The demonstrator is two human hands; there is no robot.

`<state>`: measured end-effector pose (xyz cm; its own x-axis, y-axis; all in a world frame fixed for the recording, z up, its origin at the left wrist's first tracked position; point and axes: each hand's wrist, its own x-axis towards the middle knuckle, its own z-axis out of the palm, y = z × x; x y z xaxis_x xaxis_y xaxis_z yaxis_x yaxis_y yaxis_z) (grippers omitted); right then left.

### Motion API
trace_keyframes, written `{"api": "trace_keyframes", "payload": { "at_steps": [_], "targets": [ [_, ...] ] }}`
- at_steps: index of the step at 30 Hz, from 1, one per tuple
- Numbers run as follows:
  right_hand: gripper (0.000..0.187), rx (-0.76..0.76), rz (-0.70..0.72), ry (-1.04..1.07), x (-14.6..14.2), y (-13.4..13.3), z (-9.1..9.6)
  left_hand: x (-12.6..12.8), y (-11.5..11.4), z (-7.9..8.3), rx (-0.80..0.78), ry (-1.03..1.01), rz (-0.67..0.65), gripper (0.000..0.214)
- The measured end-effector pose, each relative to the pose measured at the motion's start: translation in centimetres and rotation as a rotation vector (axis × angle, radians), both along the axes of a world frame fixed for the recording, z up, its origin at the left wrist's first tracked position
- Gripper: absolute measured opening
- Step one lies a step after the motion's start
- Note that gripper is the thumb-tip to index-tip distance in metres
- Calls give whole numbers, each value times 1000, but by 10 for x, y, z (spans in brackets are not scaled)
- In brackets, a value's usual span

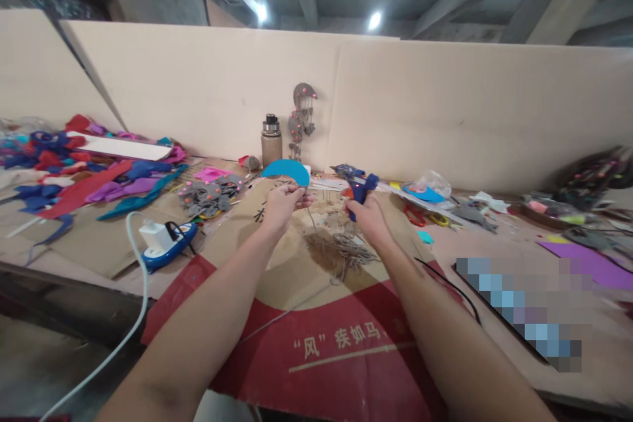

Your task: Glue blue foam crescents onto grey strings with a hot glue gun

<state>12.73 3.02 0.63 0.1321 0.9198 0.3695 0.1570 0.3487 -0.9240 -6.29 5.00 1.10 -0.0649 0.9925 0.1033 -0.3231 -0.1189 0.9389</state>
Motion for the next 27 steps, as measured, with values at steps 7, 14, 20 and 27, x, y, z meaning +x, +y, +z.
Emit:
{"api": "trace_keyframes", "payload": {
  "at_steps": [7,14,20,27],
  "targets": [
    [22,-37,119,52,-10,-7,1,-2,4,-6,39,6,-15,9],
    [25,-84,154,141,-15,-18,12,-2,4,-5,32,22,-13,8],
    [20,-32,119,71,-16,-23,12,-1,1,-1,8,53,2,10],
    [26,55,178,-73,-17,-19,3,-2,-1,-1,59,47,-14,14]
  ]
}}
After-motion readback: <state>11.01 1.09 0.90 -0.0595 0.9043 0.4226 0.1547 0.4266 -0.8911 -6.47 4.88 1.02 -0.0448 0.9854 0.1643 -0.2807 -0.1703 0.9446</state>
